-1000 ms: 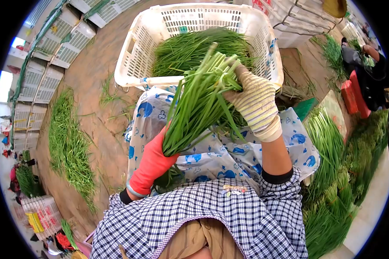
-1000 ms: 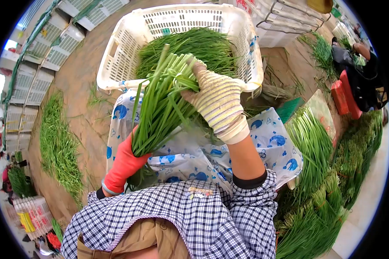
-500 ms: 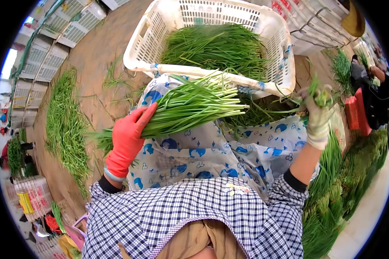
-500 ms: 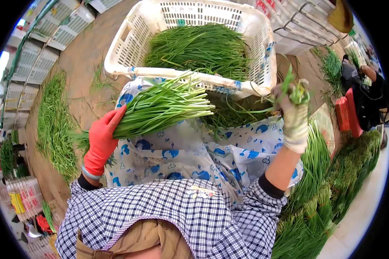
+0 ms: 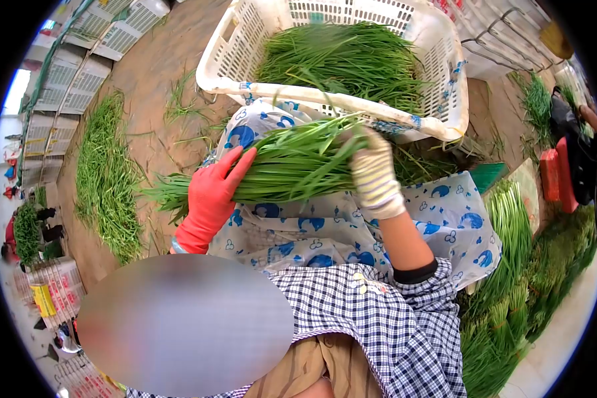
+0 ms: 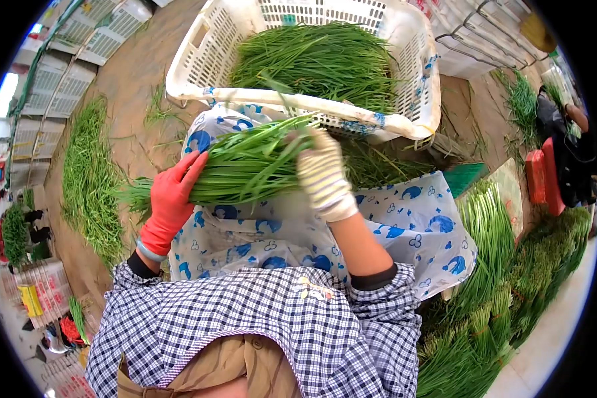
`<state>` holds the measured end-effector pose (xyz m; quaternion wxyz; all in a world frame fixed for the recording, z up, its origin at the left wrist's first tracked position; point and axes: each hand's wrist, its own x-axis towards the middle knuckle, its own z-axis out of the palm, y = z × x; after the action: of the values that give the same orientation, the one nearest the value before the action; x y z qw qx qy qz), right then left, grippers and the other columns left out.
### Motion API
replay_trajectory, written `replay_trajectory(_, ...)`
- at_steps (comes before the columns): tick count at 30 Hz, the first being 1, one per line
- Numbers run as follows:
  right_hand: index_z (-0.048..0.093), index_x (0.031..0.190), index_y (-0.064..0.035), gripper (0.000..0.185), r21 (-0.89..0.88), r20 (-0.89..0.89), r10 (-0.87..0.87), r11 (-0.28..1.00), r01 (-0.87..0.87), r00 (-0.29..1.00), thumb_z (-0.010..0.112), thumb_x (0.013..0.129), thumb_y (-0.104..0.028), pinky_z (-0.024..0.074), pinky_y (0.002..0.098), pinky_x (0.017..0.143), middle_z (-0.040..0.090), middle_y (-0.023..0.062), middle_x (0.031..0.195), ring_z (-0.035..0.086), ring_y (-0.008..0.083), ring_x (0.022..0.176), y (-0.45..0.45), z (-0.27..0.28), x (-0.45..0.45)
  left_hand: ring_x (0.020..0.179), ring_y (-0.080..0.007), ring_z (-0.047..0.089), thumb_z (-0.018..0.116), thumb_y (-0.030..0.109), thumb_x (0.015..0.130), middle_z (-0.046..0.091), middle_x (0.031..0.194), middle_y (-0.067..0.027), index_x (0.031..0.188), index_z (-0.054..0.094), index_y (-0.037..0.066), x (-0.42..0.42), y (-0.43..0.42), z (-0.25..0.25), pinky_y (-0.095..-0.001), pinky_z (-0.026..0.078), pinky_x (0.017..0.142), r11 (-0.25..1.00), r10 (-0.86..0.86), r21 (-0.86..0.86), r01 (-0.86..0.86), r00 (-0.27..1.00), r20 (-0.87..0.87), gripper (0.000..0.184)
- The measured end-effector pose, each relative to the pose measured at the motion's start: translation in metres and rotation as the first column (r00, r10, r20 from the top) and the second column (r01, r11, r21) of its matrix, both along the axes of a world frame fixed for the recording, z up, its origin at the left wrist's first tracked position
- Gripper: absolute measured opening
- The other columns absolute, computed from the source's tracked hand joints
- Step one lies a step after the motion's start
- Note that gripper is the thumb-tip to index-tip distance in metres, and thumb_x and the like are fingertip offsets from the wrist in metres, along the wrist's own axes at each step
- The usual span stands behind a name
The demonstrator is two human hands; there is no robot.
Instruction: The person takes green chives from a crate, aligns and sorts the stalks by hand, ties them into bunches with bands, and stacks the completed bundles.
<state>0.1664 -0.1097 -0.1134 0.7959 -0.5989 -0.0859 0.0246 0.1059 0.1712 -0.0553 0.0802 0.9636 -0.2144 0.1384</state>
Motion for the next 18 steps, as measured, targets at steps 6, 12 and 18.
replay_trajectory(6, 0.062, 0.109, -0.0101, 0.041, 0.362, -0.354, -0.230, 0.860, 0.359, 0.906, 0.059, 0.093, -0.048, 0.0539, 0.0261, 0.056, 0.067, 0.0072, 0.087, 0.057, 0.0108, 0.058, -0.104, 0.057, -0.018, 0.092, -0.0289, 0.065, 0.065, 0.002, 0.072, 0.060, 0.126, -0.0096, 0.135, 0.055, 0.023, 0.003, 0.010, -0.014, -0.0379, 0.051, 0.075, 0.997, -0.033, -0.064, 0.032, 0.999, -0.020, 0.067)
replay_trajectory(12, 0.062, 0.108, -0.0035, 0.043, -0.978, 0.142, 0.245, 0.185, 0.097, 0.959, 0.079, 0.076, -0.026, 0.0536, 0.0377, 0.078, 0.065, 0.0120, 0.093, 0.064, 0.0256, 0.079, -0.161, 0.085, -0.022, 0.096, -0.0274, 0.064, 0.064, 0.001, 0.072, 0.060, 0.126, -0.0080, 0.136, 0.055, 0.026, 0.004, 0.009, -0.014, -0.0379, 0.050, 0.078, 1.000, -0.026, -0.002, 0.026, 0.999, -0.026, 0.069)
replay_trajectory(18, 0.066, 0.079, -0.0021, 0.043, -0.990, 0.137, 0.461, 0.103, 0.100, 0.877, 0.069, 0.080, -0.045, 0.0486, 0.0433, 0.079, 0.064, 0.0164, 0.083, 0.062, 0.0322, 0.085, -0.006, 0.086, 0.002, 0.100, -0.0251, 0.062, 0.064, 0.002, 0.072, 0.059, 0.129, -0.0052, 0.136, 0.055, 0.027, 0.001, 0.004, -0.011, -0.0361, 0.048, 0.080, 0.999, -0.018, 0.038, 0.019, 1.000, -0.015, 0.069)
